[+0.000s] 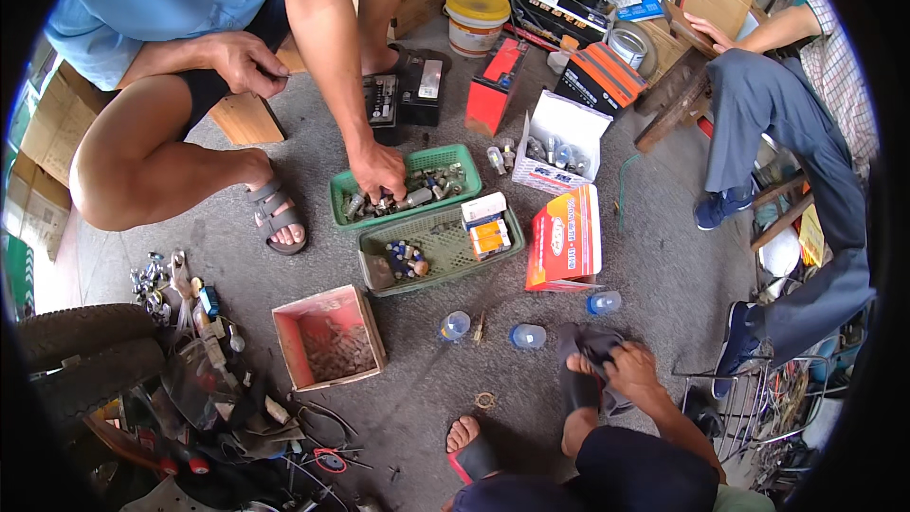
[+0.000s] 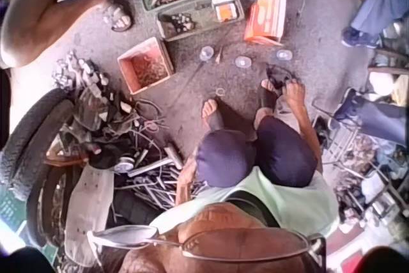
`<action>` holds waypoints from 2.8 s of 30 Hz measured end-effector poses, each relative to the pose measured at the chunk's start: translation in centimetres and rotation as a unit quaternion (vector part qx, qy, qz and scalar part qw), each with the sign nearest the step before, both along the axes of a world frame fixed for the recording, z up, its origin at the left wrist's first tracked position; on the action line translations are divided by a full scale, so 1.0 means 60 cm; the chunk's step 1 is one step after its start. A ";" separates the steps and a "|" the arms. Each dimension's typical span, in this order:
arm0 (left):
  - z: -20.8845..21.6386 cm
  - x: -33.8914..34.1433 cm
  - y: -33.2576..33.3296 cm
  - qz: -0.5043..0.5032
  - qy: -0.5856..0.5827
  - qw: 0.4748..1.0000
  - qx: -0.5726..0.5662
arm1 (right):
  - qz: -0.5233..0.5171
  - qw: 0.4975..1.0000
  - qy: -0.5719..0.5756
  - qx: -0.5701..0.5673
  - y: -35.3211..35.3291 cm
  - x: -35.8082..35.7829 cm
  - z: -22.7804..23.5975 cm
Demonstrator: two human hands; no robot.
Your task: The person sits on the floor and handles small mechanical parts, including bulbs and plastic containers. They open boxes, pick up items, and place them into baskets or back into boxes.
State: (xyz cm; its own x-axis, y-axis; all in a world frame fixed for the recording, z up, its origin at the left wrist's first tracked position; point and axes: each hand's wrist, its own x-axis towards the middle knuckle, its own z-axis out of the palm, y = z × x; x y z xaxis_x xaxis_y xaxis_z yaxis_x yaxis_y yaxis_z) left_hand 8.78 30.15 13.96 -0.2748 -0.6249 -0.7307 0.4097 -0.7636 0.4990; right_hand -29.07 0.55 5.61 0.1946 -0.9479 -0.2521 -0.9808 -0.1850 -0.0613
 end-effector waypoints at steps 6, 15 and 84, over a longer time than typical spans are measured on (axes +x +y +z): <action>0.097 -0.001 -0.033 0.125 -0.060 0.990 0.020 | 0.131 0.971 -0.199 -0.024 -0.069 0.221 0.046; 0.218 -0.102 -0.228 0.312 -0.584 0.737 -0.134 | 0.196 0.929 -0.277 0.149 -0.080 0.204 -0.006; -0.186 -0.068 -0.477 0.064 -0.572 0.801 -0.166 | 0.089 0.833 -0.483 0.253 -0.414 0.115 0.251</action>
